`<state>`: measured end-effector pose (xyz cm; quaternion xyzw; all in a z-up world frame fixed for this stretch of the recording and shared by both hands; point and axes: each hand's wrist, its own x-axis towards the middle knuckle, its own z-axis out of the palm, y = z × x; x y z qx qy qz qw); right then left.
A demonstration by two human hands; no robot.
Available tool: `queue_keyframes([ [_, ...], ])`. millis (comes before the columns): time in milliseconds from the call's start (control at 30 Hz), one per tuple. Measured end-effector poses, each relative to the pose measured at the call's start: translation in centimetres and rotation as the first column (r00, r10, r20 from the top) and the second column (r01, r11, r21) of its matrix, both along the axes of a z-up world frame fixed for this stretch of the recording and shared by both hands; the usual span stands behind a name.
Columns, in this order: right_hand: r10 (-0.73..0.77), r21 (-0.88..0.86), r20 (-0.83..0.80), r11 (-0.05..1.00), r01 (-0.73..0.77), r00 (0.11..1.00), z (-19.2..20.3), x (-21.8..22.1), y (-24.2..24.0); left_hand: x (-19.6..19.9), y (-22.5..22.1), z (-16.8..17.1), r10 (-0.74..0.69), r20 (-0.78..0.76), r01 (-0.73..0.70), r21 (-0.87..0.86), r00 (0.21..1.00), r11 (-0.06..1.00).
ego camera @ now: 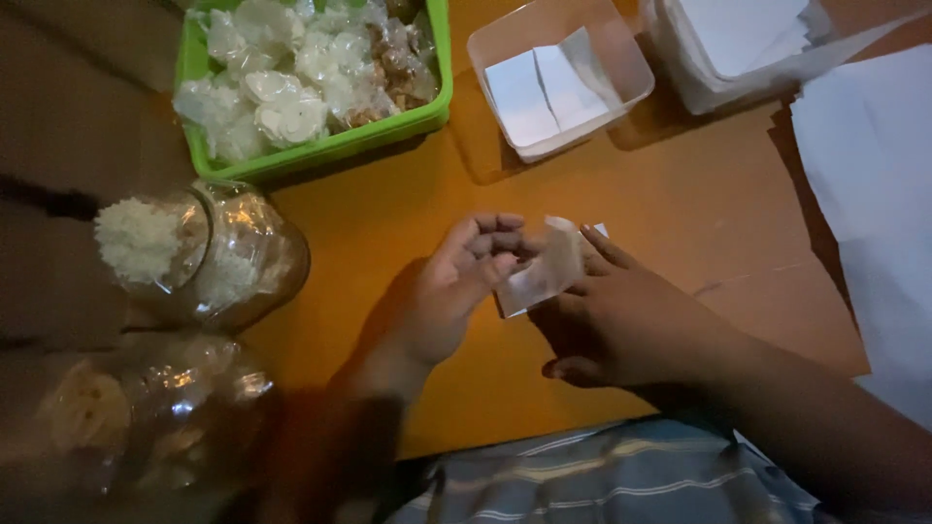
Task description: Folding rectangular white tissues into smaller squares and placing them into plastic storage bins.
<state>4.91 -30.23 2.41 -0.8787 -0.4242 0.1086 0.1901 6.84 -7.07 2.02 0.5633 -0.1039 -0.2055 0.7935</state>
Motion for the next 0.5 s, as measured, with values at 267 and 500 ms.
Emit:
queue_keyframes([
  [267,-0.066,-0.126,-0.136,0.991,0.049,0.988,-0.2,0.4,0.2,1.5,2.3,2.0,-0.355,0.582,-0.383,0.782,0.731,0.492],
  [500,-0.008,0.012,0.009,1.000,0.007,1.000,-0.6,0.6,0.1,2.2,3.4,-1.6,-0.534,0.529,-0.368,0.847,0.659,0.384],
])
